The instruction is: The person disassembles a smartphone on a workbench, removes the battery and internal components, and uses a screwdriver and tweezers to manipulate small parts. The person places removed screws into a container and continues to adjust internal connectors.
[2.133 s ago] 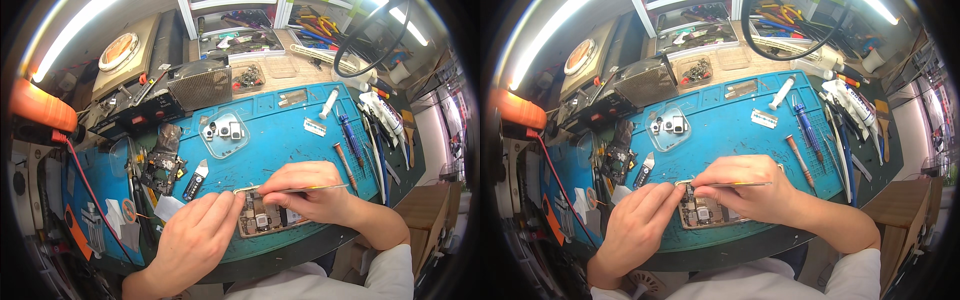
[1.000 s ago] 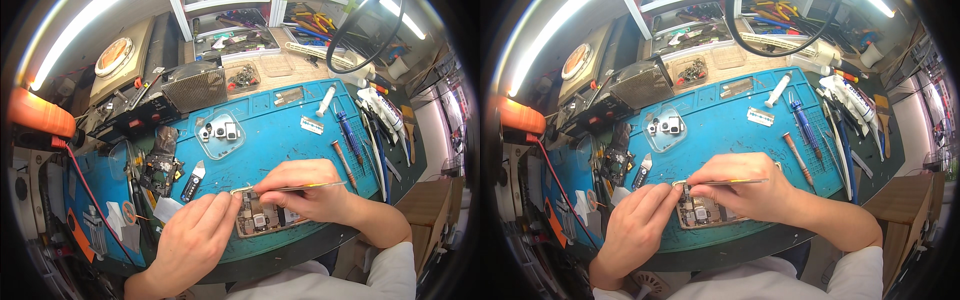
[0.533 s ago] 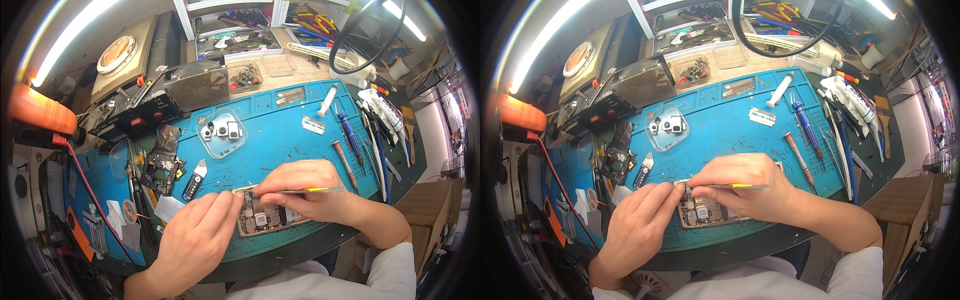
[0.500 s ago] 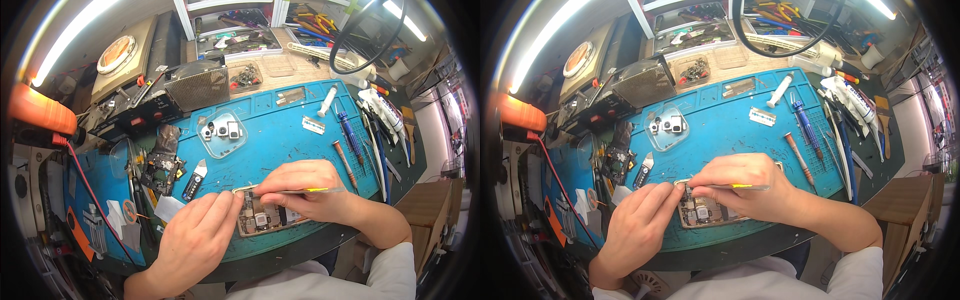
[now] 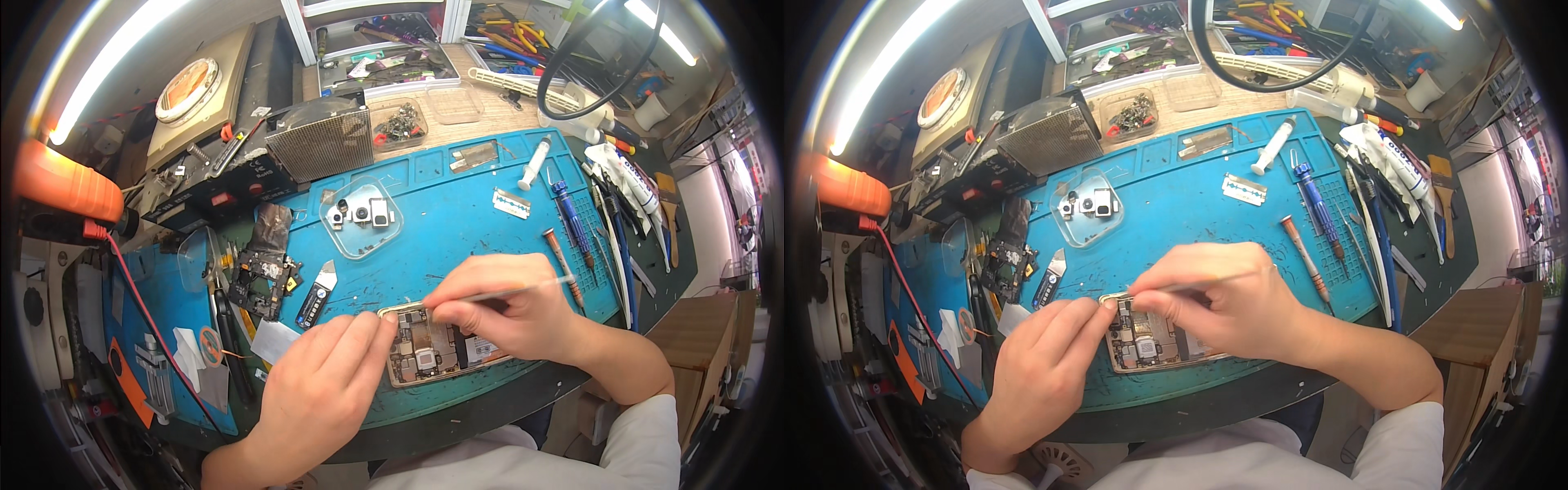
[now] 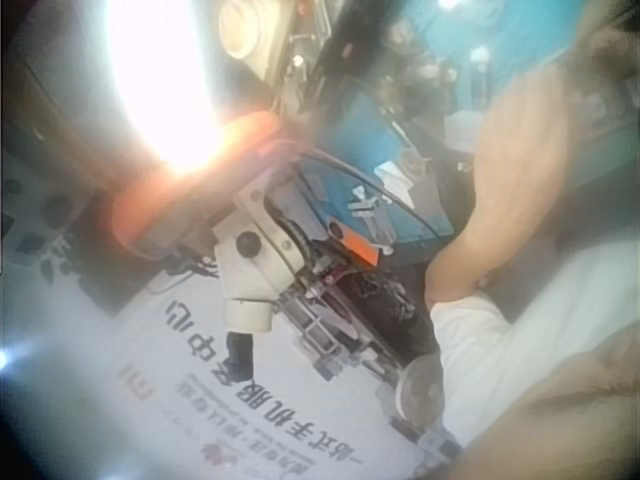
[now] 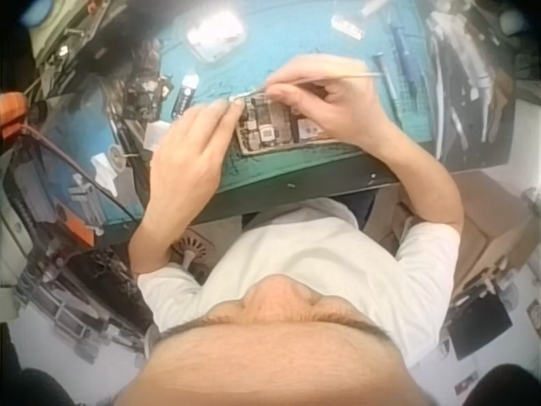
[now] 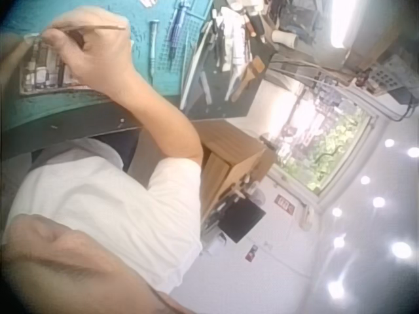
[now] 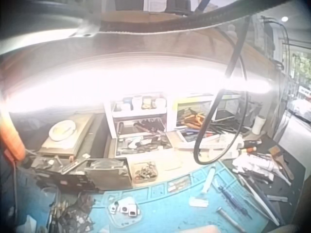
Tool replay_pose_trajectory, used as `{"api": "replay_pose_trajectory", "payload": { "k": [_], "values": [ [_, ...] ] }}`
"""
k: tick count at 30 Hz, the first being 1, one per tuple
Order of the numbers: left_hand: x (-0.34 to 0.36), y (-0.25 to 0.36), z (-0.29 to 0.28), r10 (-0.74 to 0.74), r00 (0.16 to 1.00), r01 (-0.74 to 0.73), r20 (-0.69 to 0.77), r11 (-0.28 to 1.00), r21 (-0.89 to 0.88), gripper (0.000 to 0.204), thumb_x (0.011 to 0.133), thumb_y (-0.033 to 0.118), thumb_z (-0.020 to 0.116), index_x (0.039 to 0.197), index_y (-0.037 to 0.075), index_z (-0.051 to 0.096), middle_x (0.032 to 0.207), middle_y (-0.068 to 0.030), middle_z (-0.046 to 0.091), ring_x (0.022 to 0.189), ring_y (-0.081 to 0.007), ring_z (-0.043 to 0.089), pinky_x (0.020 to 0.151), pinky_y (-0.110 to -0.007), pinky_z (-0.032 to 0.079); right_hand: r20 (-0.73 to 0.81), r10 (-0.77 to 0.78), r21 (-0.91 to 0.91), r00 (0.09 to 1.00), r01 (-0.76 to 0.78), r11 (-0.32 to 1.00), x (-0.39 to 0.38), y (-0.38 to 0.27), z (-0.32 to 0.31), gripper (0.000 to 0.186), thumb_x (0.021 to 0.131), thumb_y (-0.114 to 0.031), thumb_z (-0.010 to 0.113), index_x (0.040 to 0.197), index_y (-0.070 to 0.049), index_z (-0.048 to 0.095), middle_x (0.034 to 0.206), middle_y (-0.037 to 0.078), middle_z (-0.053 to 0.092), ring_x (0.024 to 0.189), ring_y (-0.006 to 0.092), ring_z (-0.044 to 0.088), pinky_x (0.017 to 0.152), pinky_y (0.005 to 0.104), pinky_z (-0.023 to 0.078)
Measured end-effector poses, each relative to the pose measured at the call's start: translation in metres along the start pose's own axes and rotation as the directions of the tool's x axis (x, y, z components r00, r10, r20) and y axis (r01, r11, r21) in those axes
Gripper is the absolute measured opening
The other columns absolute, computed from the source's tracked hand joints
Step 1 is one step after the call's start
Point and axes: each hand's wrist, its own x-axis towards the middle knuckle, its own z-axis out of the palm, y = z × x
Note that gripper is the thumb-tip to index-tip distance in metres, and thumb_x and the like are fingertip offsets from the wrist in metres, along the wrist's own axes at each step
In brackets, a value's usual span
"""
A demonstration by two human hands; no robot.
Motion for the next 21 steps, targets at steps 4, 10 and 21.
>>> {"api": "replay_pose_trajectory", "payload": {
  "k": [4, 10, 21],
  "values": [
    [0.0009, -0.0033, -0.0001, -0.018, 1.000, 0.018, -0.012, 0.999, -0.035, 0.047, 0.084, 0.009, 0.068, 0.128, -0.006, 0.069, 0.123, -0.0116, 0.066, 0.109, -0.0248, 0.067, 0.090, -0.035, 0.056, -0.020, 0.048, 0.007, 0.999, -0.048, 0.999, -0.0012, -0.0024, -0.0007, 0.009, 0.099, -0.011, 0.077, 0.100, -0.002, 0.078, 0.091, 0.009, 0.076, 0.075, 0.0220, 0.071, 0.064, 0.0338, 0.055],
    [0.0023, 0.0026, -0.0013, -0.112, 0.992, 0.104, -0.057, 0.987, -0.126, 0.046, 0.080, -0.004, 0.066, 0.126, -0.002, 0.071, 0.115, -0.0113, 0.067, 0.102, -0.0303, 0.069, 0.085, -0.041, 0.057, 0.018, 0.092, 0.032, 0.996, -0.093, 0.995, 0.0002, -0.0040, -0.0012, 0.010, 0.099, -0.012, 0.077, 0.100, -0.002, 0.077, 0.090, 0.010, 0.075, 0.073, 0.0224, 0.071, 0.063, 0.0339, 0.054],
    [0.0040, 0.0030, 0.0005, -0.095, 0.994, 0.088, -0.062, 0.991, -0.103, 0.048, 0.080, -0.003, 0.066, 0.128, 0.000, 0.072, 0.114, -0.0102, 0.067, 0.101, -0.0288, 0.069, 0.084, -0.040, 0.056, 0.031, 0.180, 0.105, 0.983, -0.183, 0.978, 0.0001, -0.0001, -0.0019, 0.016, 0.101, -0.015, 0.075, 0.099, 0.000, 0.078, 0.086, 0.011, 0.075, 0.067, 0.0195, 0.071, 0.058, 0.0316, 0.053]
  ]
}}
